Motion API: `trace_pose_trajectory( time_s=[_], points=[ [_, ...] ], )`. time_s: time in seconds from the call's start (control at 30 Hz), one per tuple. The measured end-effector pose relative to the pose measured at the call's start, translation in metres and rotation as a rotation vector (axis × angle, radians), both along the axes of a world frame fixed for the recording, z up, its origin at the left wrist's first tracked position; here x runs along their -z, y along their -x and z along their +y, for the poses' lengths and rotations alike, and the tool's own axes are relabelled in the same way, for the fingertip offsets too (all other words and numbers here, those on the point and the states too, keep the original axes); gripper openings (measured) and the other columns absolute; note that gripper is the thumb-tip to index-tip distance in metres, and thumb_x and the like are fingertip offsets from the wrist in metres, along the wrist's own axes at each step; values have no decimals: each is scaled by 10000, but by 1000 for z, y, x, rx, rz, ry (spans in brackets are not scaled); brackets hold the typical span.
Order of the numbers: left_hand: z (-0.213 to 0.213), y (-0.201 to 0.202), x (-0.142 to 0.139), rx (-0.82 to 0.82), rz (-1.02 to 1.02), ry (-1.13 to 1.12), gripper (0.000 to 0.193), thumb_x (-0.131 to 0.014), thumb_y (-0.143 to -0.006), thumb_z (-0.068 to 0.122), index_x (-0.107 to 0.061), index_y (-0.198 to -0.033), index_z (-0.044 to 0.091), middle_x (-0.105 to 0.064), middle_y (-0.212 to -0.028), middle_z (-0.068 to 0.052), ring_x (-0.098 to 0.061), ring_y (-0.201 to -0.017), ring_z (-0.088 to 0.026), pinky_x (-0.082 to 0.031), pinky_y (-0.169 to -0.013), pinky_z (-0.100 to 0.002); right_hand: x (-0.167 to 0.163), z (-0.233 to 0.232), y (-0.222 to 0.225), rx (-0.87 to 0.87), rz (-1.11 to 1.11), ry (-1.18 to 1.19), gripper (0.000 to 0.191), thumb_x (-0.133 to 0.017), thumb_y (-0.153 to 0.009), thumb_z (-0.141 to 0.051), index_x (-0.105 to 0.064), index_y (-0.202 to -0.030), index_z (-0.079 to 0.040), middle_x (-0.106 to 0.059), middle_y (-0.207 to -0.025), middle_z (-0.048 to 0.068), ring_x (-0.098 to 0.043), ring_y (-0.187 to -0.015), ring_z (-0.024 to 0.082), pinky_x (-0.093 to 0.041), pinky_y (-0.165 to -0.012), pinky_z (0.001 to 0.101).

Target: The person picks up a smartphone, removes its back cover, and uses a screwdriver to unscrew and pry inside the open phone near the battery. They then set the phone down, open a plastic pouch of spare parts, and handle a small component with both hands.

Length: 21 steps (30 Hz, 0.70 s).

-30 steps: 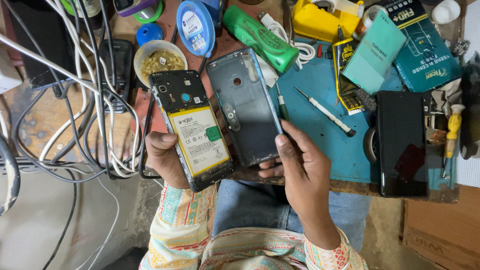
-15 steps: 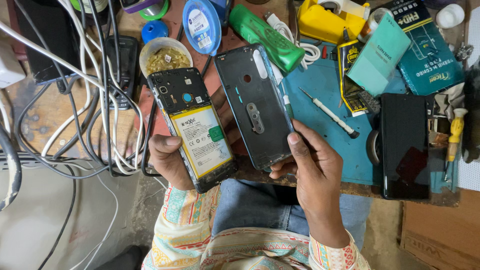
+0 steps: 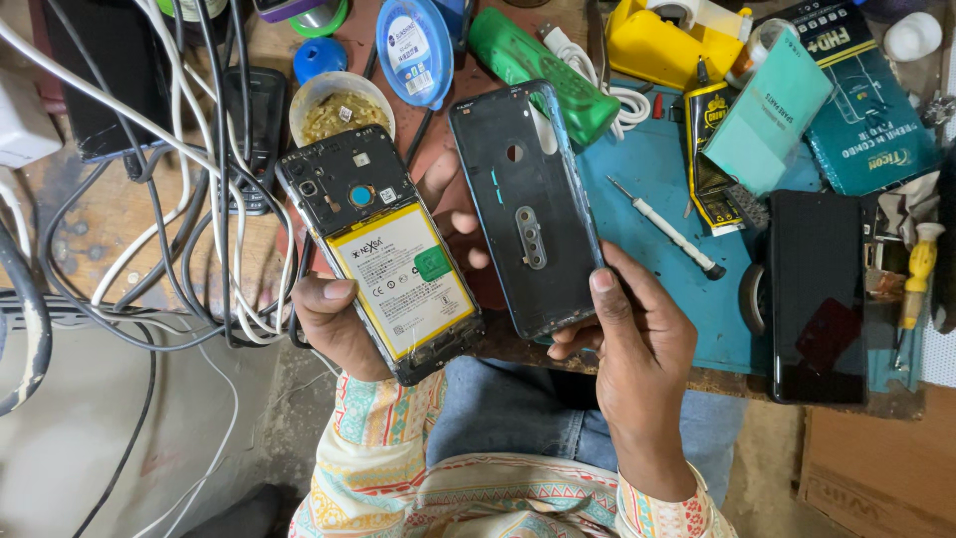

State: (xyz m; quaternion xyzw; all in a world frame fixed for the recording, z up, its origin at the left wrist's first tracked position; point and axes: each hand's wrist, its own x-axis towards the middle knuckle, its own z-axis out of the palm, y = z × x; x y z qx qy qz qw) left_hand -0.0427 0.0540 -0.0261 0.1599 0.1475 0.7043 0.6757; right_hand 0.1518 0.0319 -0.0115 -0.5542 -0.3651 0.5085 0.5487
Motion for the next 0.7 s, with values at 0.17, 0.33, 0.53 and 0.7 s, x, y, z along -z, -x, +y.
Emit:
trace_pose_trajectory(
  time_s=[0.17,0.33,0.53,0.7],
  points=[
    [-9,7,10,-105,-61,-113,818,-661,-836,345,-403,-1496,-66,-463,-1467,-317,-577,-1007,-371,-501,-864,-501,1,-2,2,11,-91,12,386,-634,-1006,-221,-672,-1302,23,-706,-819,76,-635,-546,116,-564,-454,263],
    [-31,15,12,-170,-63,-76,791,-686,-821,355,-428,-1416,-98,-522,-1299,-231,-556,-977,-345,-471,-835,-463,3,-4,3,-36,-183,71,368,-647,-994,-236,-713,-1264,4,-684,-756,32,-577,-492,80,-488,-415,232],
    [-45,21,10,-92,-87,17,842,-704,-785,323,-406,-1451,-97,-513,-1226,-231,-554,-1021,-349,-484,-896,-487,0,1,12,-32,-350,126,329,-654,-984,-222,-722,-1239,-25,-639,-682,27,-562,-472,69,-464,-388,239],
    [-45,11,9,-86,-115,40,883,-686,-795,300,-398,-1556,-44,-527,-1357,-292,-598,-1094,-416,-519,-910,-556,0,10,18,0,-866,-322,205,-705,-1049,-151,-706,-1199,-12,-714,-871,71,-631,-670,86,-511,-603,269]
  ],
)
